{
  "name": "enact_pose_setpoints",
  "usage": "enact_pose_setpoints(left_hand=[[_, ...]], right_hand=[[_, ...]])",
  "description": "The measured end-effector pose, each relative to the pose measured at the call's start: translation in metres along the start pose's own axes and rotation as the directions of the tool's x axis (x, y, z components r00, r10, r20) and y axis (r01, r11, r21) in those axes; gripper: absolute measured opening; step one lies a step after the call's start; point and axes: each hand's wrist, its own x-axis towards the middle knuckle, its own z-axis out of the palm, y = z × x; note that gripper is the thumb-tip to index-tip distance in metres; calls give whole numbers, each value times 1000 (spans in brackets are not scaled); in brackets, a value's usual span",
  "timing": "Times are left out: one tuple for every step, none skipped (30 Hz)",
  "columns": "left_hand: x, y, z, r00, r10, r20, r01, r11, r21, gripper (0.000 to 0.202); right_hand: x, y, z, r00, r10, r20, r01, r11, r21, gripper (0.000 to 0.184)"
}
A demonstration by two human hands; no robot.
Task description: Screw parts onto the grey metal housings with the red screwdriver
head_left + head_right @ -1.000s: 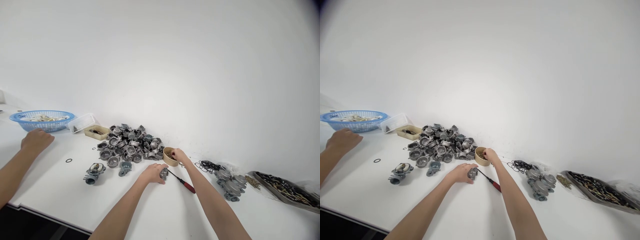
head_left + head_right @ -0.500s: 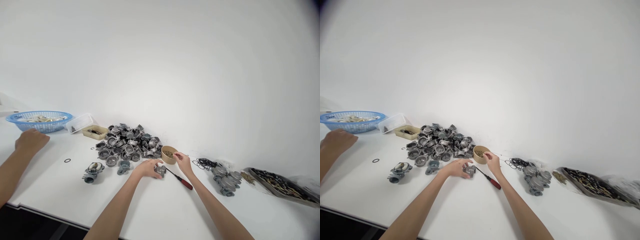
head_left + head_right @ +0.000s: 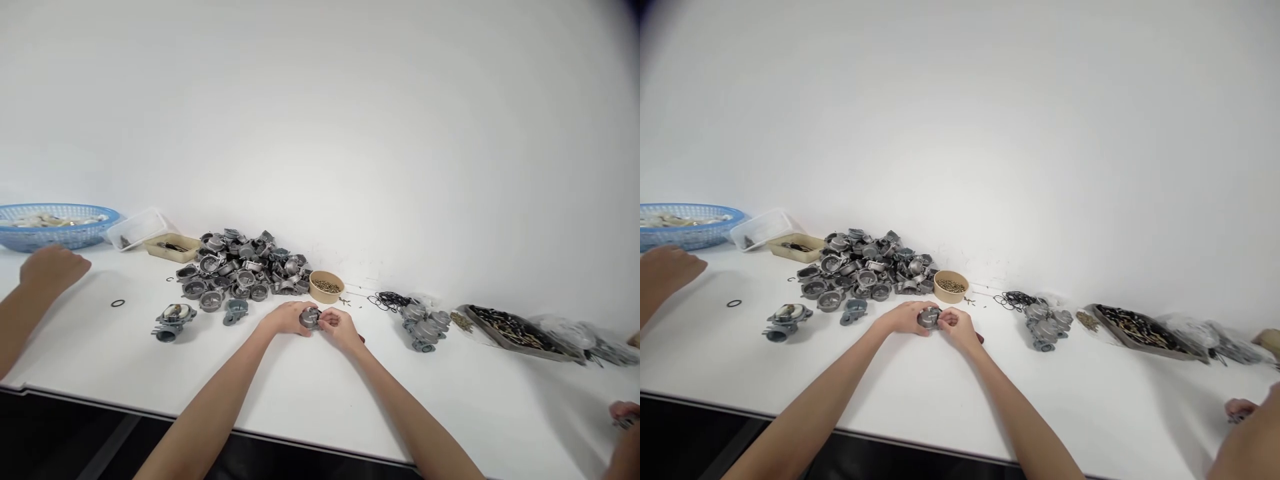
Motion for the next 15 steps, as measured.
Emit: enact_pose_setpoints(left_hand=[[1, -1, 1, 1000, 0, 1, 0, 1000, -2, 80], [2, -2, 2, 1000, 2, 0, -2, 1000, -3, 80], [3, -2, 3, 1000, 4, 0, -4, 1000, -3, 80], [3, -3, 4, 1000, 4, 0, -4, 1000, -3, 80], [4, -3, 4, 1000, 3, -1, -3, 1000, -2, 79], [4, -3, 4, 1000, 2, 2, -2, 1000, 2, 78], [5, -3, 4, 1000, 3, 6, -3, 1000, 7, 78], [5, -4, 4, 1000, 4, 12, -4, 1000, 13, 78], [6, -4, 4, 1000, 6, 19, -7, 1000, 19, 78], [7, -5, 4, 1000, 8, 25, -9, 1000, 24, 78], [7, -6, 5, 1000, 11, 29, -12, 1000, 27, 78], [8, -7, 5, 999, 14, 28, -15, 999, 29, 79], [9, -7, 6, 1000, 19, 25, -19, 999, 29, 79], [9, -8, 6, 1000, 24, 21, -24, 999, 28, 79], [9, -8, 7, 999, 29, 17, -30, 999, 28, 79]], right_hand=[[0, 1, 0, 1000, 3, 9, -3, 1000, 11, 35], [0, 2, 0, 1000, 2, 14, -2, 1000, 17, 36], [0, 2, 1, 1000, -3, 16, 3, 1000, 17, 35], [-1, 3, 1, 1000, -8, 15, 8, 1000, 13, 35], [-2, 2, 1, 1000, -11, 13, 11, 1000, 7, 34], [-2, 2, 2, 1000, -12, 12, 12, 1000, 1, 33], [-3, 1, 2, 1000, -12, 11, 12, 1000, -6, 33], [-3, 0, 2, 1000, -12, 12, 12, 1000, -13, 32], [-3, -1, 2, 1000, -13, 10, 13, 1000, -19, 30], [-3, -2, 3, 1000, -17, 7, 17, 1000, -23, 29], [-4, -3, 3, 1000, -22, 3, 22, 999, -24, 27], [-4, -3, 4, 1000, -29, -5, 29, 999, -25, 25], [-5, -4, 4, 999, -36, -13, 35, 999, -25, 24], [-5, -4, 5, 999, -40, -21, 40, 999, -28, 23], [-6, -4, 6, 999, -43, -27, 42, 999, -35, 22]])
